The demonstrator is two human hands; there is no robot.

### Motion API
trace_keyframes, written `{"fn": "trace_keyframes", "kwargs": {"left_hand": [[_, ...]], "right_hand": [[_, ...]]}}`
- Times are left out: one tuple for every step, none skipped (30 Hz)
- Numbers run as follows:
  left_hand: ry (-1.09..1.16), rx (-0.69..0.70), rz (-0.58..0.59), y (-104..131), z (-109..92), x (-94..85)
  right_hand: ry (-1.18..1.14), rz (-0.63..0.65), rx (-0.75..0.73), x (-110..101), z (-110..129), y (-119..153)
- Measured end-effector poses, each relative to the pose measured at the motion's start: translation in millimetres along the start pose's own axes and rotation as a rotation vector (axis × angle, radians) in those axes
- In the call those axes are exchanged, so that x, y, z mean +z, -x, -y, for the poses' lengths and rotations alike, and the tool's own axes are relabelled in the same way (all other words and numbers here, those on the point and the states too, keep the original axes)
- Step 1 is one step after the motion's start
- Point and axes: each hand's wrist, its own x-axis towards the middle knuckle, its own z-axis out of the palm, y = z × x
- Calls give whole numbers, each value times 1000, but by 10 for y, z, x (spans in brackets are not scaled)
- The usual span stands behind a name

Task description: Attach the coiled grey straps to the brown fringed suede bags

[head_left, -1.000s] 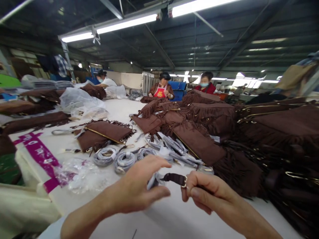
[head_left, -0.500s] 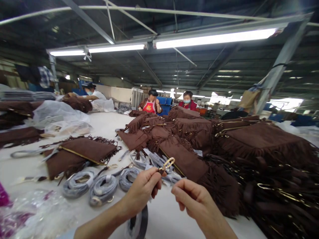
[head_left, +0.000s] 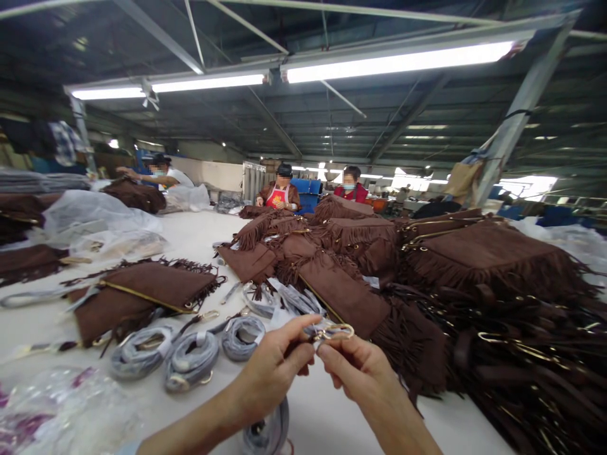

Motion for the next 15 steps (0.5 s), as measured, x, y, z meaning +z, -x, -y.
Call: {"fn": "trace_keyframes", "kwargs": {"left_hand": [[-20,23,9,3,-16,6],[-50,51,12,1,-38,13],[-86,82,8,-5,-62,18],[-124,111,-5,-16,-87,22],[-161,142,-25,-31,-111,23],[-197,179,-51,-51,-134,21],[-235,219,-80,-73,-158,16],[-277,262,-108,-97,-186,7],[-321,307,-130,-122,-222,-7],[-366,350,-146,-146,-268,-24],[-410,390,-151,-170,-328,-43],[-450,427,-143,-193,-400,-61],[-486,466,-120,-215,-485,-76],[-518,508,-87,-237,-580,-84],[-548,555,-44,-258,-681,-84]], "right_hand": [[-29,4,-18,-3,-34,-17],[-50,7,-34,-6,-63,-31],[-60,12,-47,-8,-86,-42],[-60,21,-55,-10,-101,-50],[-52,32,-61,-11,-109,-55],[-42,41,-64,-13,-109,-57],[-34,47,-65,-17,-101,-57],[-30,46,-68,-23,-86,-52],[-32,40,-77,-33,-63,-44],[-46,23,-90,-48,-32,-30],[-69,-9,-103,-66,5,-9],[-93,-56,-118,-89,49,18],[-106,-115,-142,-113,98,50],[-94,-178,-182,-139,150,86],[-45,-234,-241,-165,204,123]]}}
